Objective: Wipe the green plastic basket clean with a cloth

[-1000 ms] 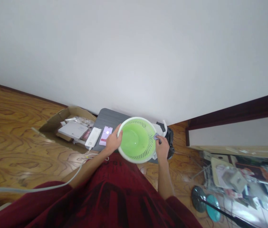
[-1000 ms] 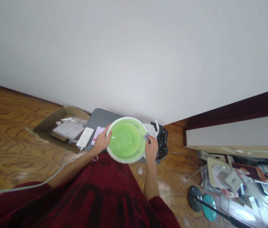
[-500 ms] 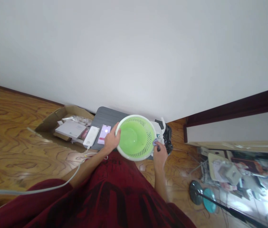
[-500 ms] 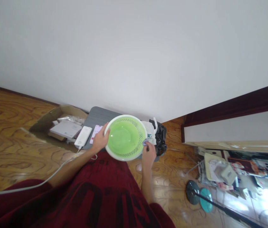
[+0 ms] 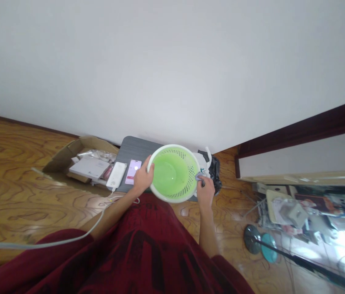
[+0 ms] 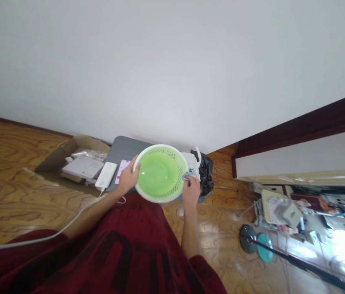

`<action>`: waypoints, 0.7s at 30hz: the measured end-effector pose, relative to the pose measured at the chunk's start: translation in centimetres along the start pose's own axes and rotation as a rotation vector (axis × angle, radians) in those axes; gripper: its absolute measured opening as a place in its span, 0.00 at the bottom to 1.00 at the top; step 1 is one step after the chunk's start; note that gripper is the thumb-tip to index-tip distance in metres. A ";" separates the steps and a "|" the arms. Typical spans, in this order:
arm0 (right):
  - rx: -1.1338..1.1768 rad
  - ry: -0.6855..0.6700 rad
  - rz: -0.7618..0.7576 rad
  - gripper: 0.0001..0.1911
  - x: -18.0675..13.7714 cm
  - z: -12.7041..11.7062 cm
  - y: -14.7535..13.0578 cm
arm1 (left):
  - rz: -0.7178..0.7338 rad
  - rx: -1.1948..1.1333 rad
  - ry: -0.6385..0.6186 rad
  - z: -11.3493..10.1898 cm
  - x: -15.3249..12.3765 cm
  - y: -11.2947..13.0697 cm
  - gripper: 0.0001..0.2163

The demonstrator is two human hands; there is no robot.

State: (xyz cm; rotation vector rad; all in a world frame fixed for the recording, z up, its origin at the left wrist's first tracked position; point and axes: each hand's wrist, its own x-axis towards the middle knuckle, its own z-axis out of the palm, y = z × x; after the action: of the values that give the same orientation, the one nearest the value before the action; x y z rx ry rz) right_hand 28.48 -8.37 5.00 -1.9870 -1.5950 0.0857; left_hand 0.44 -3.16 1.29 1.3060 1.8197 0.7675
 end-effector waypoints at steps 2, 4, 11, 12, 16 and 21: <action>-0.022 -0.018 -0.021 0.14 1.6 0.4 -0.3 | 0.001 0.000 0.004 0.0 0.0 0.0 0.25; -0.025 -0.069 -0.063 0.15 3.0 1.0 -1.3 | 0.000 -0.002 0.004 0.0 0.0 0.0 0.25; -0.228 -1.043 -0.248 0.18 4.1 7.7 -5.9 | 0.011 -0.011 0.000 -0.2 0.1 0.2 0.25; -0.250 -1.127 -0.244 0.16 3.7 9.0 -6.3 | 0.003 -0.006 -0.003 -0.2 0.1 0.3 0.25; -0.338 -1.404 -0.210 0.05 2.1 13.2 -7.2 | -0.046 0.032 -0.021 -0.4 -0.1 0.8 0.25; -0.226 -1.473 -0.207 0.06 1.7 15.8 -8.8 | -0.061 0.054 -0.032 -0.5 -0.3 1.3 0.25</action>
State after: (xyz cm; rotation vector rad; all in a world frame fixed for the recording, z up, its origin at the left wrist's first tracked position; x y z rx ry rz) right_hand 15.00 0.48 -3.36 -1.8876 -2.6812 1.6476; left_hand 0.71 -3.05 2.65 1.2838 1.8575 0.6654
